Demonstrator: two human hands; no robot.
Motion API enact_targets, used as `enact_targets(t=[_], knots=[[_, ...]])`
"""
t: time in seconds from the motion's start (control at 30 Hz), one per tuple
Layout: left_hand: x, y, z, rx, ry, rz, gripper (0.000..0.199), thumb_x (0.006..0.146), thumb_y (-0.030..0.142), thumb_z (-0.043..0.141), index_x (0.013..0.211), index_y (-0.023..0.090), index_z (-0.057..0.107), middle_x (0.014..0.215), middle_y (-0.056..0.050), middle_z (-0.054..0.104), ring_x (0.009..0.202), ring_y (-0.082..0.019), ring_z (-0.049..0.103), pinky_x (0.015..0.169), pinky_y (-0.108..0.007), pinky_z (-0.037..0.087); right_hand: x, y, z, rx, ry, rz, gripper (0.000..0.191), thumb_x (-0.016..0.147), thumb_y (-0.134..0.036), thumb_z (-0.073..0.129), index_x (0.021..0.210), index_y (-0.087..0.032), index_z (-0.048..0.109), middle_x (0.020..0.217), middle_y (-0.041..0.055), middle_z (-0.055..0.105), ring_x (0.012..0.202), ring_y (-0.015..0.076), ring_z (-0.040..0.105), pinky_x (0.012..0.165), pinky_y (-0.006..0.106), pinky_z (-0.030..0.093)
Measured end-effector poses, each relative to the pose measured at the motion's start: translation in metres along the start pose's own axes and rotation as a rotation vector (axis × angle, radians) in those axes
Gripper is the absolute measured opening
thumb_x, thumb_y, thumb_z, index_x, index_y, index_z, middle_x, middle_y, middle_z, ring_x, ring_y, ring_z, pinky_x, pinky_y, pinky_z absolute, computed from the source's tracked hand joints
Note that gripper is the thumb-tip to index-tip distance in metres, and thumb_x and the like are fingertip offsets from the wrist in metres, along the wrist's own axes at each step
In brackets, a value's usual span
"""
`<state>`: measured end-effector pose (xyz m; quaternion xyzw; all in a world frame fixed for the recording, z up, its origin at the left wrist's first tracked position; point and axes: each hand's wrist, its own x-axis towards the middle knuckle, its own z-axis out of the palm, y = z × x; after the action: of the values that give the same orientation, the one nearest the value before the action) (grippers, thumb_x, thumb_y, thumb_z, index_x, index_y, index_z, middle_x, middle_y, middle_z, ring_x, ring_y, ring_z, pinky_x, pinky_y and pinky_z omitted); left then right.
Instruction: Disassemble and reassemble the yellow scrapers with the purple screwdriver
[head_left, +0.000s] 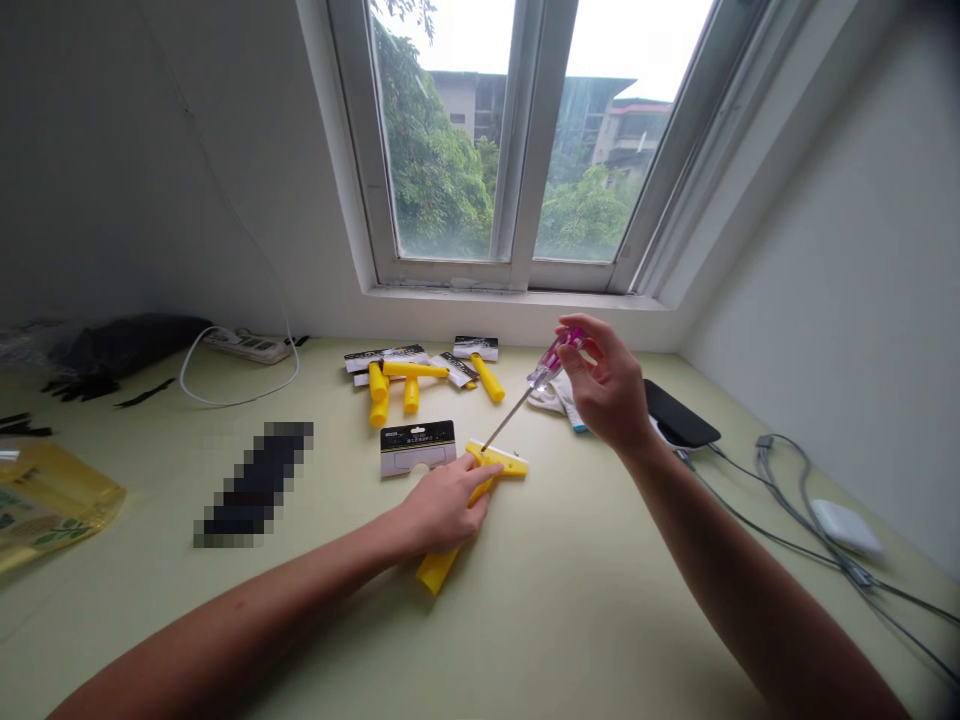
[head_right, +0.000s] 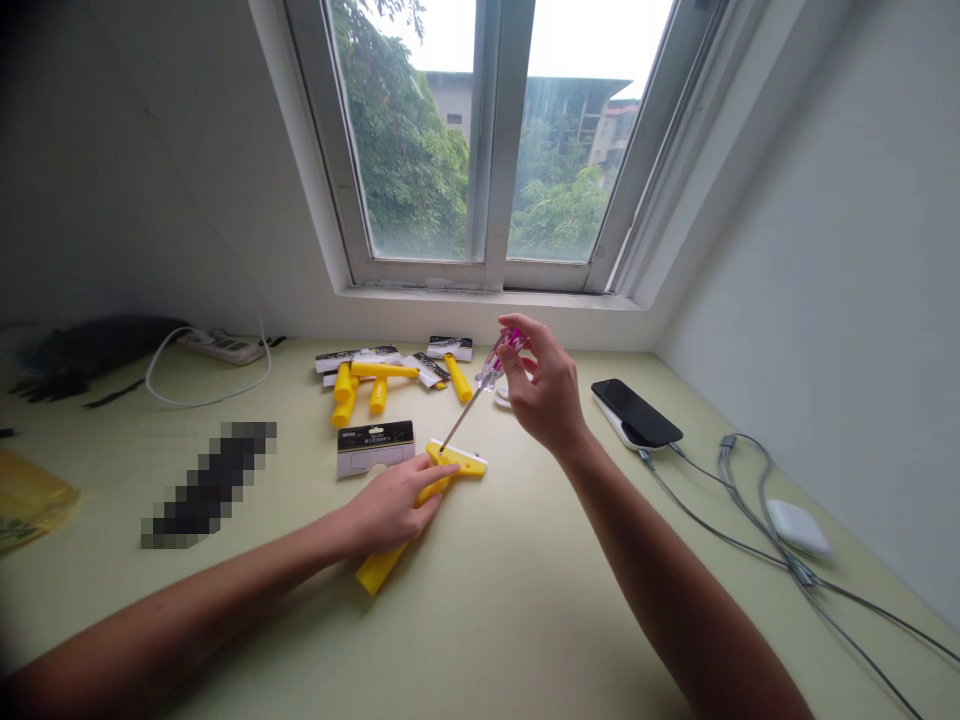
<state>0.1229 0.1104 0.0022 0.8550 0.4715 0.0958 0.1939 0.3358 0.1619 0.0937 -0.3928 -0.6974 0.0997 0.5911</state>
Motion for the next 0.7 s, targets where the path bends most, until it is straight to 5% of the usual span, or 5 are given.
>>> enact_targets(t=[0.23, 0.47, 0.7], knots=[[-0.001, -0.002, 0.001, -0.014, 0.008, 0.012, 0.045, 0.091, 0.035, 0.04, 0.135, 0.036, 0.047, 0.108, -0.004, 0.058, 0.091, -0.02, 0.06, 0.084, -0.032, 0.047, -0.001, -0.001, 0.0, -0.003, -0.037, 0.009, 0.033, 0.09, -0.032, 0.053, 0.123, -0.027, 0.054, 0.114, 0.0072, 0.062, 0.1, 0.0217, 0.063, 0.08, 0.037, 0.058], [0.001, -0.005, 0.003, -0.022, 0.018, 0.037, 0.043, 0.092, 0.037, 0.041, 0.135, 0.038, 0.048, 0.107, -0.003, 0.057, 0.092, -0.02, 0.06, 0.085, -0.031, 0.046, 0.003, -0.019, 0.006, 0.089, -0.205, -0.018, 0.038, 0.093, -0.028, 0.047, 0.131, -0.029, 0.048, 0.12, 0.0065, 0.061, 0.098, 0.0195, 0.063, 0.084, 0.036, 0.056], [0.0, -0.002, 0.001, -0.004, 0.011, 0.032, 0.045, 0.091, 0.033, 0.042, 0.136, 0.038, 0.046, 0.107, -0.004, 0.056, 0.09, -0.02, 0.061, 0.083, -0.031, 0.047, 0.017, -0.038, 0.032, -0.25, -0.157, -0.147, 0.035, 0.088, -0.033, 0.057, 0.122, -0.026, 0.057, 0.098, 0.0071, 0.064, 0.081, 0.0207, 0.061, 0.075, 0.036, 0.054]])
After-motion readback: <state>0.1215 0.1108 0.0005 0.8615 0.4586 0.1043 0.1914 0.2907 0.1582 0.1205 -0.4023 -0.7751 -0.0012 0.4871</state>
